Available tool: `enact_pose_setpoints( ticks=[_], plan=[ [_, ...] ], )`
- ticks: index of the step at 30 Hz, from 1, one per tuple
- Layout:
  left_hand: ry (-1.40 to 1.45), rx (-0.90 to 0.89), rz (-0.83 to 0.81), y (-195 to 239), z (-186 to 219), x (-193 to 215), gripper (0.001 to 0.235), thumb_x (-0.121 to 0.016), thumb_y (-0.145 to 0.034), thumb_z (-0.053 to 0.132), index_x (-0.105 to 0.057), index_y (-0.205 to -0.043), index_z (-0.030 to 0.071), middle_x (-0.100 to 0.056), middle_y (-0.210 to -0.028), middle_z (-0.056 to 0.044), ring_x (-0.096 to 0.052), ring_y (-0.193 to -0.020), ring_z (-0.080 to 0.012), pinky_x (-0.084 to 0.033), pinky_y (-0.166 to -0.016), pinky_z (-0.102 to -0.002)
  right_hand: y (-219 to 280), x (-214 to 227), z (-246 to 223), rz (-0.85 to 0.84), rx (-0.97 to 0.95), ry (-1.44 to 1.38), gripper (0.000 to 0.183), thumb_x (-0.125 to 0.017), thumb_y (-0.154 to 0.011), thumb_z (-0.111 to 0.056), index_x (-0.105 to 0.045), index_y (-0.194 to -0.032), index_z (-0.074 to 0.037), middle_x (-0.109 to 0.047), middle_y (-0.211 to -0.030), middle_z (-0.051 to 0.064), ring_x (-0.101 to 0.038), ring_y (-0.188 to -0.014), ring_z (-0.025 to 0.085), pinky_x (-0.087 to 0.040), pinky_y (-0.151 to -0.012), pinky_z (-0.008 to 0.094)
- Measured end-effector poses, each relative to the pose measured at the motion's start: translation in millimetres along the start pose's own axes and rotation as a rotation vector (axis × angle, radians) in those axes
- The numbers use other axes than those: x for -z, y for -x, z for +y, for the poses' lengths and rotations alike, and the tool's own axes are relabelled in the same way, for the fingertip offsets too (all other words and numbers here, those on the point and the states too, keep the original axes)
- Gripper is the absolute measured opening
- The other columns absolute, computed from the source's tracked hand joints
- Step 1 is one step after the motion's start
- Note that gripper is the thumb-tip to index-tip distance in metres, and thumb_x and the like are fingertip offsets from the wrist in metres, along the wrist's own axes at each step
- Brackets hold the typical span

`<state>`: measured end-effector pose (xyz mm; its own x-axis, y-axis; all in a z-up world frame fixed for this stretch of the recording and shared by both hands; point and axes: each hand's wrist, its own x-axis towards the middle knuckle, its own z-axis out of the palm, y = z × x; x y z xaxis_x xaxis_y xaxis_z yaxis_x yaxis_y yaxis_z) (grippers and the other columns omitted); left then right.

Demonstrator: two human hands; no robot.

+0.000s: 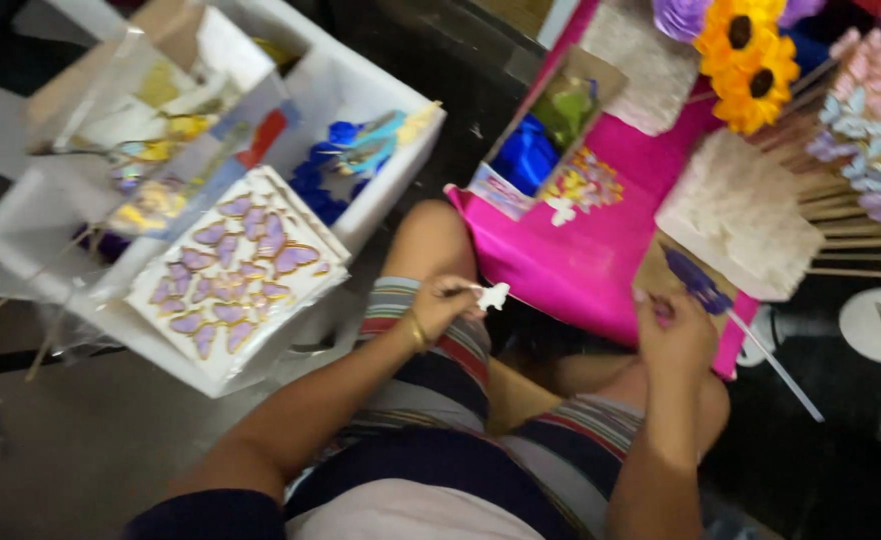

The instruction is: Gluing decorative paper butterflies onto wooden sticks using a hot glue gun to create floral picks.

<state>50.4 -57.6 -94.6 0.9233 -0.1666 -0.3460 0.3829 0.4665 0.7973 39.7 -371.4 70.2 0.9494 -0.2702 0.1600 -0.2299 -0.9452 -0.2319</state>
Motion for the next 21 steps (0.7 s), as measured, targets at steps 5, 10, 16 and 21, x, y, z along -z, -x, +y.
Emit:
enact_pose_setpoints(
  ticks=[5, 10, 16, 21],
  plan=[
    [0.047, -0.018, -0.064, -11.1, -15.7, -2.0, 0.021, -0.074, -0.088, 0.003, -0.072, -0.106, -0.008, -0.072, -0.085, -0.026, -0.076, -0.072, -0.0306, -0.066, -0.065, -0.037, -56.8, 4.5, -168.0, -0.069, 0.479, -0.555, 0.015, -0.081, -0.093, -0.027, -0.081, -0.106, -0.02, -0.077, -0.1, 0.007, -0.073, -0.101, 0.032, -0.057, -0.088, 0.041],
    [0.07, -0.046, -0.101, -17.8, -27.8, -1.3, 0.018, -0.072, -0.089, 0.001, -0.072, -0.106, -0.007, -0.073, -0.086, -0.024, -0.076, -0.073, -0.0292, -0.066, -0.065, -0.036, -132.9, -75.0, -261.2, -0.133, 0.604, -0.538, 0.027, -0.073, -0.095, -0.013, -0.074, -0.122, -0.011, -0.075, -0.106, 0.014, -0.073, -0.099, 0.033, -0.059, -0.085, 0.042],
    [0.125, -0.052, -0.1, -18.5, -25.8, -6.5, 0.014, -0.072, -0.089, 0.0, -0.073, -0.103, -0.005, -0.073, -0.084, -0.02, -0.075, -0.071, -0.0273, -0.065, -0.062, -0.034, -199.4, -180.6, -295.3, -0.263, 0.39, -0.462, 0.033, -0.072, -0.091, -0.017, -0.074, -0.124, -0.016, -0.077, -0.107, 0.007, -0.075, -0.099, 0.025, -0.062, -0.082, 0.037],
    [0.141, -0.047, -0.096, -15.0, -19.8, -11.2, 0.012, -0.075, -0.088, -0.001, -0.073, -0.1, -0.006, -0.072, -0.081, -0.022, -0.075, -0.068, -0.0295, -0.065, -0.061, -0.035, -204.7, -199.2, -299.0, -0.335, 0.213, -0.642, 0.015, -0.074, -0.086, -0.018, -0.08, -0.099, -0.021, -0.076, -0.075, -0.002, -0.073, -0.066, 0.011, -0.059, -0.061, 0.024]
  ],
)
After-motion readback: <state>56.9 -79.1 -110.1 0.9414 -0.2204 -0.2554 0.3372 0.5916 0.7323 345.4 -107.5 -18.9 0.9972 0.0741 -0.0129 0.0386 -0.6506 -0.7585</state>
